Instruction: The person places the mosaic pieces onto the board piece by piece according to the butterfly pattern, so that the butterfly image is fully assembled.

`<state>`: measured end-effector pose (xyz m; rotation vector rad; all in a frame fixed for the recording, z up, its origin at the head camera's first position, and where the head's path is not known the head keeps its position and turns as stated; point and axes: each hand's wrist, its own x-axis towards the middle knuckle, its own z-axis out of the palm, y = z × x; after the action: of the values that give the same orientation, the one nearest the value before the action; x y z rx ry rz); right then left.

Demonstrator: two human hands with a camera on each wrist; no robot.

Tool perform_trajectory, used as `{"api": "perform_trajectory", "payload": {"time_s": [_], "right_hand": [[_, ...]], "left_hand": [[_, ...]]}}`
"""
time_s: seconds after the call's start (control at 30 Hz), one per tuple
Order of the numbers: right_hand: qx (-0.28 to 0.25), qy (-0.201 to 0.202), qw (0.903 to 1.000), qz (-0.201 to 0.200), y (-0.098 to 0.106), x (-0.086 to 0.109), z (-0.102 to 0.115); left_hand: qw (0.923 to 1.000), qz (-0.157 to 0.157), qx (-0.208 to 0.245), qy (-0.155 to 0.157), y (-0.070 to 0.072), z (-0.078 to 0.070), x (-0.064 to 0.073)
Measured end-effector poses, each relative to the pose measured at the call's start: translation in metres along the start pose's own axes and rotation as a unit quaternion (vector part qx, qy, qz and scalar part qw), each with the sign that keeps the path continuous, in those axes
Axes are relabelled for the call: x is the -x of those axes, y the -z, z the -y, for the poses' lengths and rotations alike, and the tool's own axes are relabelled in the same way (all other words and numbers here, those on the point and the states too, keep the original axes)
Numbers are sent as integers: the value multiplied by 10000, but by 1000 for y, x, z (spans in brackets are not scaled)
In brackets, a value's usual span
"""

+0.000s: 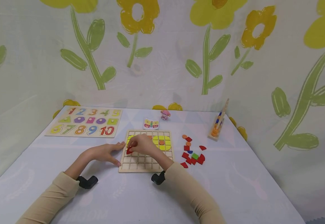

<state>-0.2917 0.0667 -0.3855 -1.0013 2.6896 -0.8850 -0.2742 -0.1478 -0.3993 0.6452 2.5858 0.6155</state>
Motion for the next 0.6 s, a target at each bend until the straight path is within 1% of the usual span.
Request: {"api": "perform_trajectory", "payload": {"time_s": [0.17, 0.23, 0.4, 0.6], "right_hand": [[65, -304, 9995, -29, -9, -6, 1], [171, -358, 9992, -24, -10, -7, 0], [448, -341, 9984, 7, -13, -7, 0], [466, -433, 9979, 77, -13, -6, 6]], "left_hand": [[10000, 28, 30, -32, 0, 2, -1], [10000, 40, 44, -22, 0, 2, -1], [9999, 67, 71, 22, 0, 1, -1], [9999, 58, 101, 78, 0, 1, -1]]}}
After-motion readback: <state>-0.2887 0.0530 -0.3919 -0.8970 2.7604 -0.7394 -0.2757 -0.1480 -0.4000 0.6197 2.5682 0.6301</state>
